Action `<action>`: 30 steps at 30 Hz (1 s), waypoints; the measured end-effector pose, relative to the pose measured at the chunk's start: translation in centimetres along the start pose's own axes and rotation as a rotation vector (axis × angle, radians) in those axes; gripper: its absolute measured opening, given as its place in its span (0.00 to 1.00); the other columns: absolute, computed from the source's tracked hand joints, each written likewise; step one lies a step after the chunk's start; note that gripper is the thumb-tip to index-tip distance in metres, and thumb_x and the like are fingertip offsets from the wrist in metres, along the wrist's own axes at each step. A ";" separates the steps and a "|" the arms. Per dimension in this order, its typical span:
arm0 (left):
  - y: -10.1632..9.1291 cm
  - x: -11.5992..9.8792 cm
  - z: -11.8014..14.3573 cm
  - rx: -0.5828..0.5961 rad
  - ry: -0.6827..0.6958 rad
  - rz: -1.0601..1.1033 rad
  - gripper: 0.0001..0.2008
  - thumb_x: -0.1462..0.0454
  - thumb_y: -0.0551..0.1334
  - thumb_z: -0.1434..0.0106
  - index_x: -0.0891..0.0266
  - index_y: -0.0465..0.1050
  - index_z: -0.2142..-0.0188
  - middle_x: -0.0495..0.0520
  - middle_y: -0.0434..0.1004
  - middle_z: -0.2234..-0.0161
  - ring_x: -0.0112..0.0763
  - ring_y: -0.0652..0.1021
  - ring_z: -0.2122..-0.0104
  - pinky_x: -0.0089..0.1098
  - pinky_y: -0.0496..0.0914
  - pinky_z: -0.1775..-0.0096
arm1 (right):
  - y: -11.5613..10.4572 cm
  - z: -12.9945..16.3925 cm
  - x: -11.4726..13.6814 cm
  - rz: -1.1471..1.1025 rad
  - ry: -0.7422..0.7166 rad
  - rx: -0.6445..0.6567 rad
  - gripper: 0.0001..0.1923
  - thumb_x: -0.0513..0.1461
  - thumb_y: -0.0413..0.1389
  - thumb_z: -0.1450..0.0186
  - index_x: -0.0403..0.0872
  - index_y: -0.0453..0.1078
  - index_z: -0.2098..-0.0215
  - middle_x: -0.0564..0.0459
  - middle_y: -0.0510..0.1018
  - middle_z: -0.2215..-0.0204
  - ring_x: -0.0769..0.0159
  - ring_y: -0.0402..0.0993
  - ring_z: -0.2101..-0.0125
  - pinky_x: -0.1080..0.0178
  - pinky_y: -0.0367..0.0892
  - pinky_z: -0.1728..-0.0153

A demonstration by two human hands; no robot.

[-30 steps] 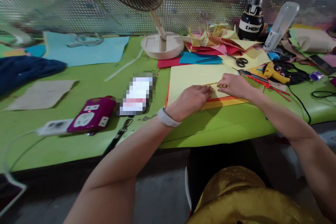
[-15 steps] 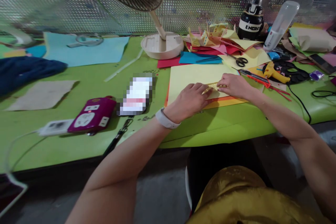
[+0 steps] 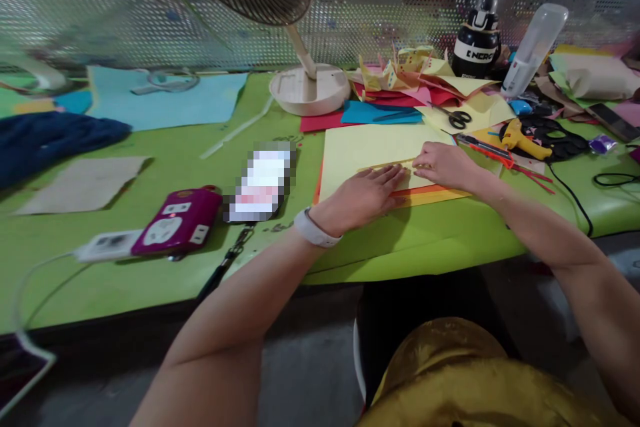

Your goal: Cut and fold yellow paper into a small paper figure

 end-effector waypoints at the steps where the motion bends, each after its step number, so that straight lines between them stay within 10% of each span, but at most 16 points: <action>1: 0.0 0.0 0.0 0.000 -0.001 0.012 0.32 0.51 0.45 0.20 0.75 0.59 0.30 0.74 0.62 0.30 0.49 0.65 0.29 0.48 0.63 0.32 | -0.1 0.0 0.1 0.003 -0.001 0.003 0.16 0.41 0.54 0.24 0.46 0.80 0.46 0.43 0.80 0.50 0.57 0.75 0.51 0.62 0.61 0.61; 30: -1.0 0.9 -0.4 0.084 0.004 0.077 0.27 0.58 0.50 0.22 0.68 0.62 0.30 0.64 0.62 0.28 0.38 0.64 0.28 0.38 0.58 0.30 | -0.1 0.2 0.4 0.039 -0.054 0.013 0.15 0.39 0.54 0.24 0.45 0.80 0.46 0.42 0.79 0.51 0.58 0.74 0.54 0.62 0.60 0.62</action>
Point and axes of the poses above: each hand's wrist, its own z-axis away from the middle knuckle, its own y-axis out of the palm, x = y × z, the point moved 2 cm from there along -z, towards the middle knuckle
